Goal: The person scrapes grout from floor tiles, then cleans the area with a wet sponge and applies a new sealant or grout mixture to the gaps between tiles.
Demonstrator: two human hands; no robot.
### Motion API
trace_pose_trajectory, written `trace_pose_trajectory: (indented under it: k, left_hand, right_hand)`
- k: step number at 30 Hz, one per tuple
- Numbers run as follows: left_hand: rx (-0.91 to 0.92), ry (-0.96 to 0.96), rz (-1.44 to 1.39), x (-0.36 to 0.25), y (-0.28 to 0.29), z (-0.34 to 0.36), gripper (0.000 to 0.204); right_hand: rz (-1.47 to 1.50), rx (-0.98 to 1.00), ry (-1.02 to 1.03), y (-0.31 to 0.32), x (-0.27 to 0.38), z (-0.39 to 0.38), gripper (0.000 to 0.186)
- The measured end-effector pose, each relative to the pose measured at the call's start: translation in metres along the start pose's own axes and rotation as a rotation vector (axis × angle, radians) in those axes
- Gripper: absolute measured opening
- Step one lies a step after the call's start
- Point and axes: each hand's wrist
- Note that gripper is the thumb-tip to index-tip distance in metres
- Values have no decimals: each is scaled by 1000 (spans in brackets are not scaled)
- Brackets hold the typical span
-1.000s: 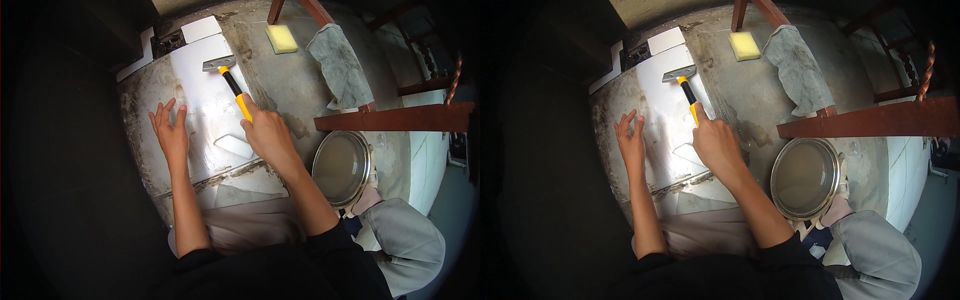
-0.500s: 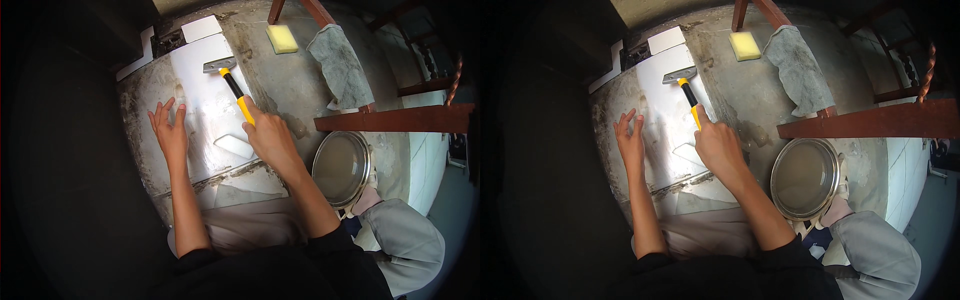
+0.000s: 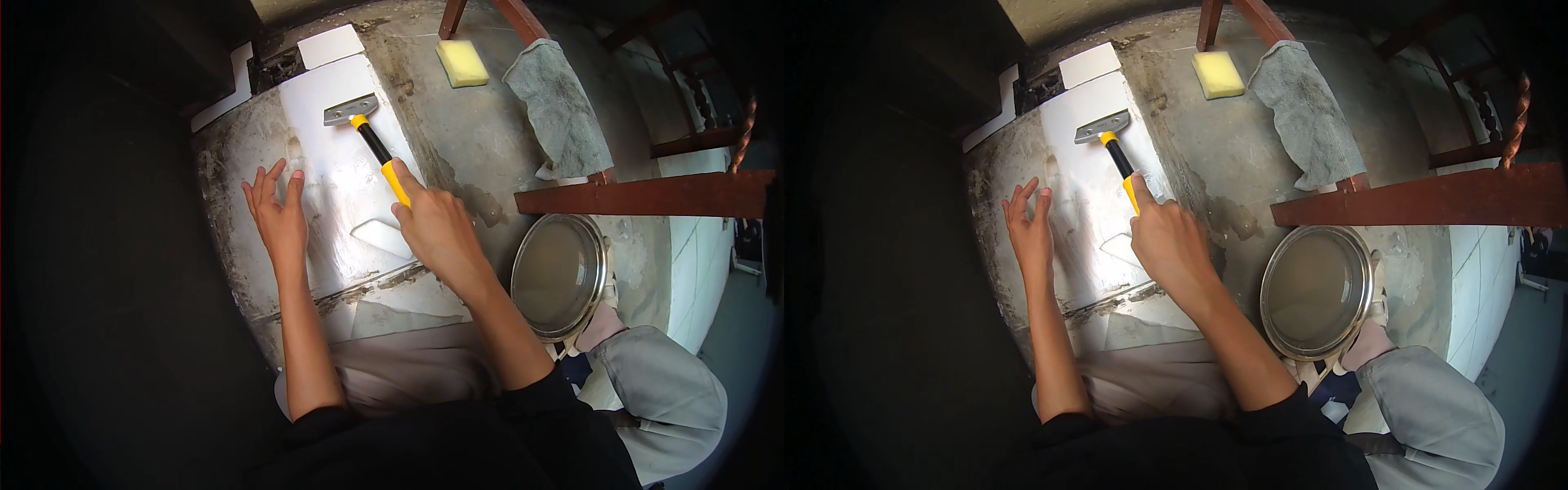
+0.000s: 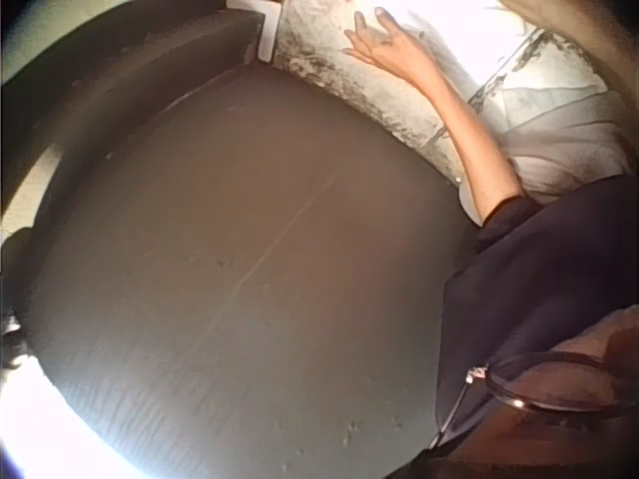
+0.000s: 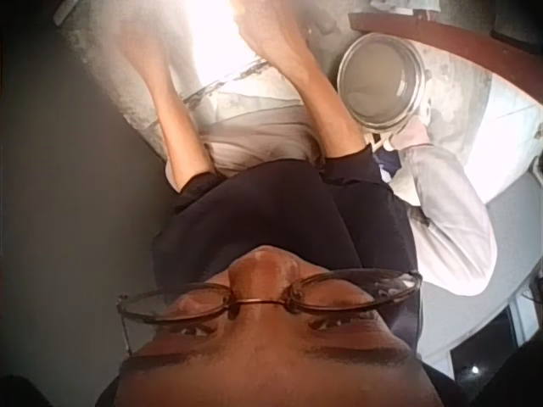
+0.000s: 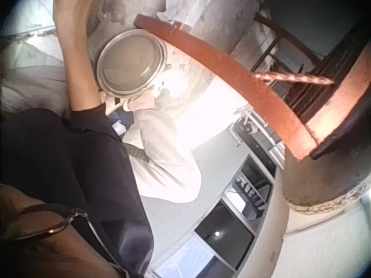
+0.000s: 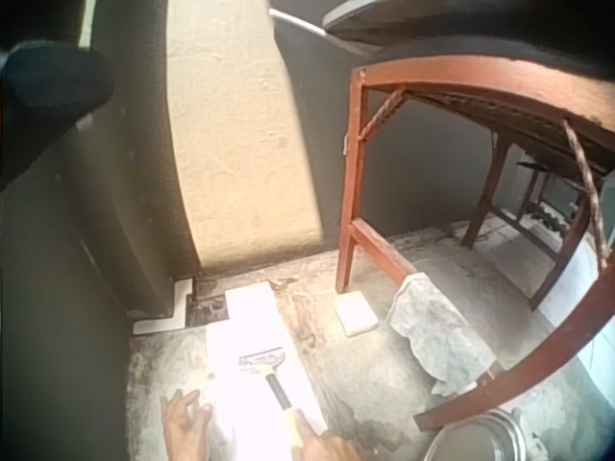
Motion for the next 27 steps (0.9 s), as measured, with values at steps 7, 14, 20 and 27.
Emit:
trace_pose_trajectory:
  k: [7, 14, 20, 27]
  left_hand:
    - [-11, 17, -31, -2, 2, 0, 38]
    - [9, 10, -24, -2, 1, 0, 38]
    - [0, 9, -41, -2, 1, 0, 39]
    - [-7, 13, -39, -1, 2, 0, 39]
  right_hand:
    - [-146, -46, -55, -1, 9, 3, 54]
    - [-130, -56, -81, -3, 12, 12, 54]
    - [-142, -48, -67, -3, 7, 15, 55]
    - [-188, -34, -93, -3, 7, 9, 55]
Point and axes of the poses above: each hand's wrist, its own z-axis towards the middle knuckle, its own y-axis out of the back of the hand, x = y × z, and after that the axes turned 3 degrees about -y, right-handed
